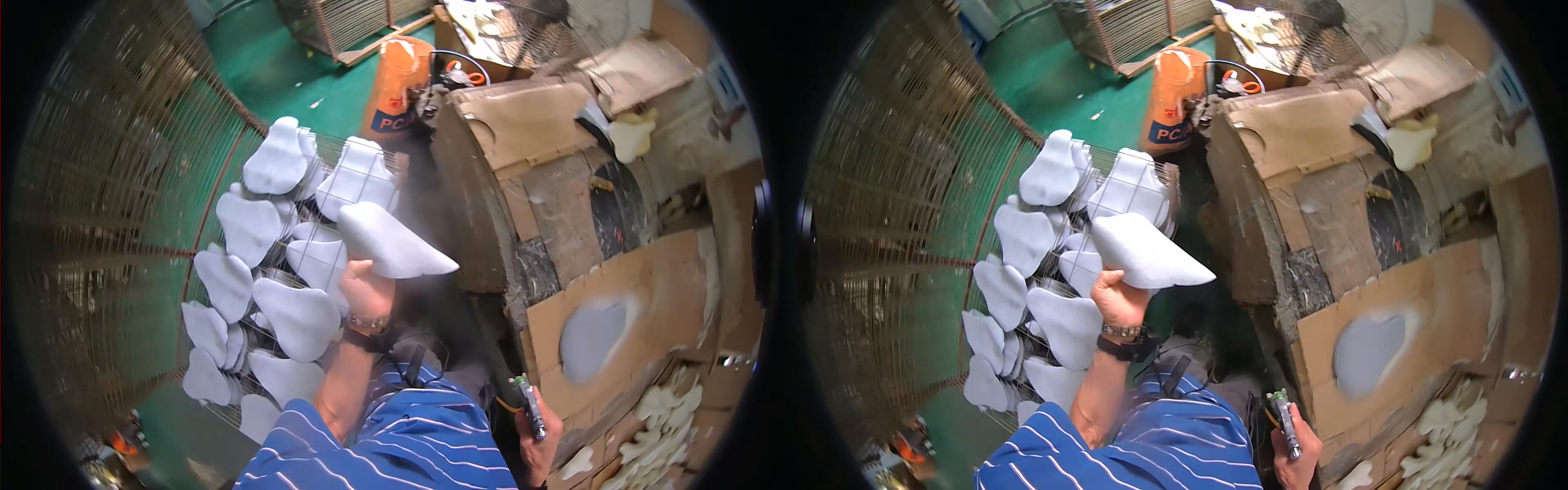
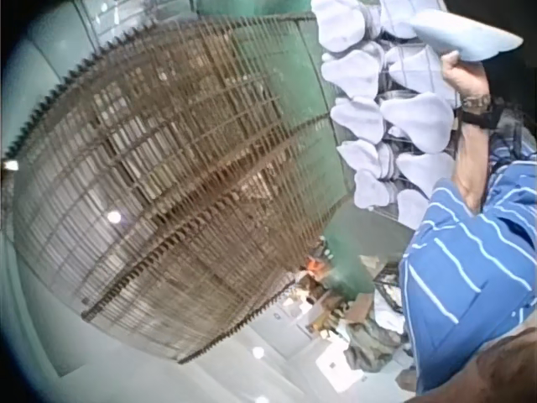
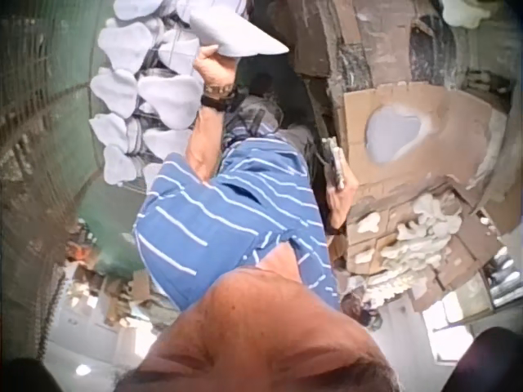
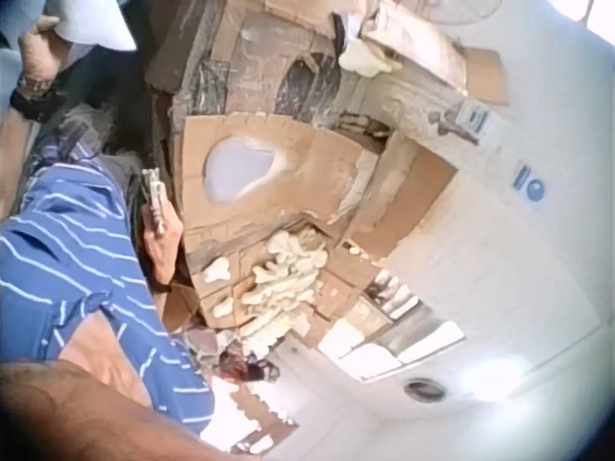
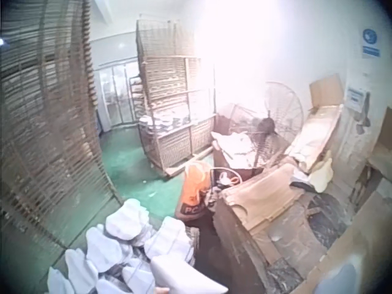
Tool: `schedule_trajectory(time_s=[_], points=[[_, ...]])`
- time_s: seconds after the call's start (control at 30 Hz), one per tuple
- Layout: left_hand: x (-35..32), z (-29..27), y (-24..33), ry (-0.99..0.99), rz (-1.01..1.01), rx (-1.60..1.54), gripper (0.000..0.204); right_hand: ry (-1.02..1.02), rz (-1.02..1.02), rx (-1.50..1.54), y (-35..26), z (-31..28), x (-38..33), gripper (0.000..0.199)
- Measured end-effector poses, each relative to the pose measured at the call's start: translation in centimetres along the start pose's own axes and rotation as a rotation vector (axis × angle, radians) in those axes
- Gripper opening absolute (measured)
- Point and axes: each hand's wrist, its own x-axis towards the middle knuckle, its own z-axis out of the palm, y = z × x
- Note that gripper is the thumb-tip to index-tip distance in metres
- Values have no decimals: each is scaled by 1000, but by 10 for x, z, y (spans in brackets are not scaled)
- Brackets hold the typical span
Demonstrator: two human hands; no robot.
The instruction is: The person repeatedly picks up white shoe parts from a wire drying rack and places them on a cardboard-covered workbench. They use a handheld spray gun to apply a grey coating to the parts, then return the coated items to the rack. The process is repeated for multiple units throughout the clip.
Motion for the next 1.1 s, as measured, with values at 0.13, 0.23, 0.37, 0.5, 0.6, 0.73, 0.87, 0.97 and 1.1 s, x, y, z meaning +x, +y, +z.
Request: schedule_trajectory(time_s=[0.13, 0.23, 0.37, 0.5, 0.6, 0.73, 0.87, 0.97, 1.1], points=[[19, -38, 41, 59, 240, -54, 71, -119, 1, -76, -30, 17, 36, 42], [12, -92, 49, 186, 307, -102, 70, -145, -55, -96, -49, 26, 47, 41], [14, -250, 9, 823, 84, 51, 22, -193, -44, -146, -55, 29, 63, 41], [4, -280, 3, 759, -197, 362, 25, -202, -54, -174, -62, 41, 65, 42], [3, -282, 6, 713, -271, 470, 41, -210, -32, -130, -57, 43, 63, 43], [6, -297, 16, 498, -336, 59, 39, -160, 54, -118, -61, 46, 54, 45], [9, -295, 10, 383, -334, -146, 52, -97, 94, -97, -61, 46, 46, 46], [7, -269, 12, 294, -521, -190, 90, -59, 118, -75, -56, 45, 40, 46], [24, -243, 5, 59, -704, 65, 79, -18, 76, -25, -42, 48, 32, 47]])
